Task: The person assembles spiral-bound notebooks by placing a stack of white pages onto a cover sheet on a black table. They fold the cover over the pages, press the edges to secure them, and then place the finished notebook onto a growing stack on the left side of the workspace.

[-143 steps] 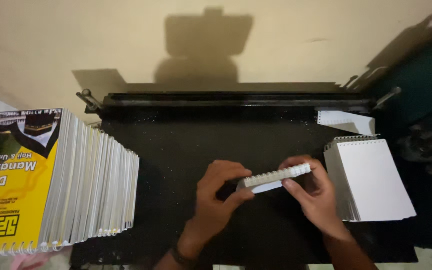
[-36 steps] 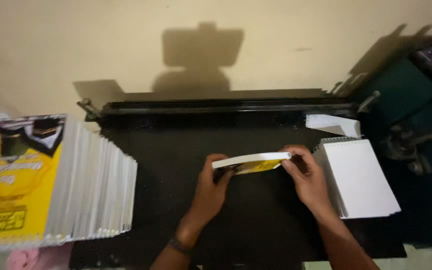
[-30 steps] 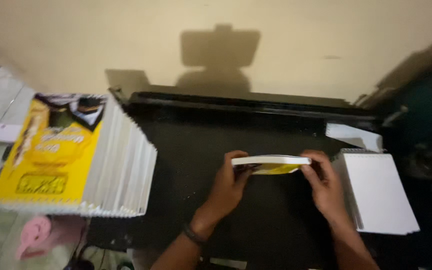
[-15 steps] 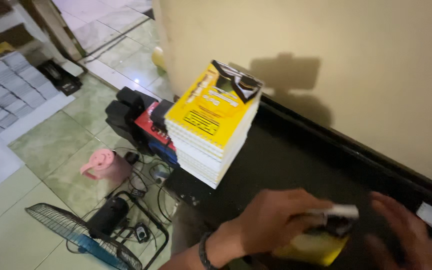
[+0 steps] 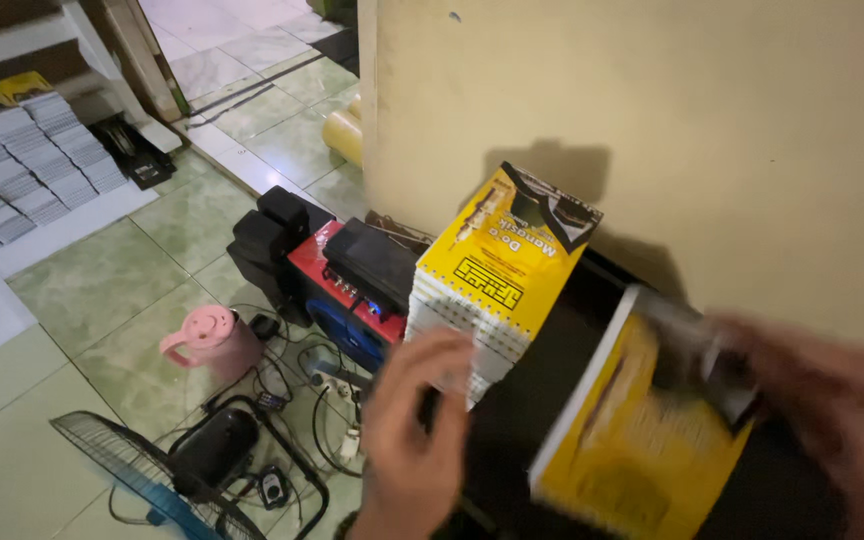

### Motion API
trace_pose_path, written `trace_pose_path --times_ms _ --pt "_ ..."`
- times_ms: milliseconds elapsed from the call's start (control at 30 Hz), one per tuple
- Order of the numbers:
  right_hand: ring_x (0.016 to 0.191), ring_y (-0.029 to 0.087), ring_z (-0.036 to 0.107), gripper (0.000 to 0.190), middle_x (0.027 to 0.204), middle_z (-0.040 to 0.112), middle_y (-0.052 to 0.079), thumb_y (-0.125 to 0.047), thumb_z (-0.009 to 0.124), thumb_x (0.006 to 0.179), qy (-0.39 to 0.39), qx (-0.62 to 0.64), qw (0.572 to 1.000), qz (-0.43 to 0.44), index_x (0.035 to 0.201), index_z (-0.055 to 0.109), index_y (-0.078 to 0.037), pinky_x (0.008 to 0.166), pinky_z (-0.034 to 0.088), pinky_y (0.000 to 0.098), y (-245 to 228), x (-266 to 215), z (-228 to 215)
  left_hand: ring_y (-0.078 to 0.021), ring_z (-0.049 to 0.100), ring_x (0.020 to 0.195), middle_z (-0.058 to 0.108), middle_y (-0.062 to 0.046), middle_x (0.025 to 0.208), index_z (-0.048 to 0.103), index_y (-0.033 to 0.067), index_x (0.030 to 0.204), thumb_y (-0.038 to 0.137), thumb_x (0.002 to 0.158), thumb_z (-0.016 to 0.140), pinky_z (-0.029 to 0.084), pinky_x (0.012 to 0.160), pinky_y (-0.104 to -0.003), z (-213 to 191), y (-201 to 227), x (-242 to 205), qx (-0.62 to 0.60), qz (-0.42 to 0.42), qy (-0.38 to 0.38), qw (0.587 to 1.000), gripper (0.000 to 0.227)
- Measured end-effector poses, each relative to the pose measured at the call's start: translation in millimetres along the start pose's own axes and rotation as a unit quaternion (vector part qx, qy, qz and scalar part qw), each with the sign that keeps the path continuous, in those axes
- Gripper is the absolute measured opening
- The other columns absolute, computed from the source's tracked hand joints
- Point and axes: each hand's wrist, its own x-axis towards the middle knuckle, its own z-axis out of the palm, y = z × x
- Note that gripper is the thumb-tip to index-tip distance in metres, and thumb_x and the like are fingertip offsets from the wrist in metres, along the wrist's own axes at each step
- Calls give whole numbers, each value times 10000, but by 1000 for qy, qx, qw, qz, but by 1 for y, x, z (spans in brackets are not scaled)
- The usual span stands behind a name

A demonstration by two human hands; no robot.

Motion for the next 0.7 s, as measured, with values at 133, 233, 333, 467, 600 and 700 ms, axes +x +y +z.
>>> trace_pose_path --times_ms 133,233,333,467,600,700 --pt "1109 316 608 578 1330 627 254 -75 520 914 -51 296 938 -171 1457 533 125 955 471 344 -59 50 8 -278 627 1246 666 -140 1278 664 42 1186 60 968 645 491 1126 -421 -16 -14 28 81 -42 112 989 219" --pt "1055 188 619 470 1293 665 152 -101 531 970 -51 298 942 -146 1414 602 34 871 502 228 -112 63 23 -242 604 1297 640 -114 1359 634 66 1283 113 939 698 463 1148 -390 -17 -20 43 81 -93 109 986 353" --pt "946 173 553 372 1176 691 107 -76 479 1057 -57 218 971 -80 1374 670 -34 775 430 251 -143 72 42 -202 612 1284 651 -87 1369 623 110 1348 189 894 749 465 1114 -358 -15 -34 49 73 -141 91 983 479" --pt "1023 217 597 382 1243 706 144 -72 540 1011 -126 214 962 -110 1363 653 23 914 460 311 -118 125 70 -230 613 1292 678 -95 1360 636 137 1367 210 897 743 492 1059 -372 -12 -50 46 48 -168 52 983 488" --pt "1216 130 571 450 1361 699 3 -204 546 982 -74 62 992 -84 1416 653 -157 998 372 297 -139 87 77 -236 624 1311 691 -83 1369 650 119 1343 189 903 755 501 1072 -404 -14 -53 44 59 -125 58 989 458" --pt "1229 148 593 382 1324 702 19 -254 578 983 -21 32 996 -77 1332 708 -170 1053 385 315 -134 86 80 -242 602 1339 680 -102 1379 642 105 1359 162 944 701 521 1107 -401 -16 -55 45 50 -110 50 991 423"
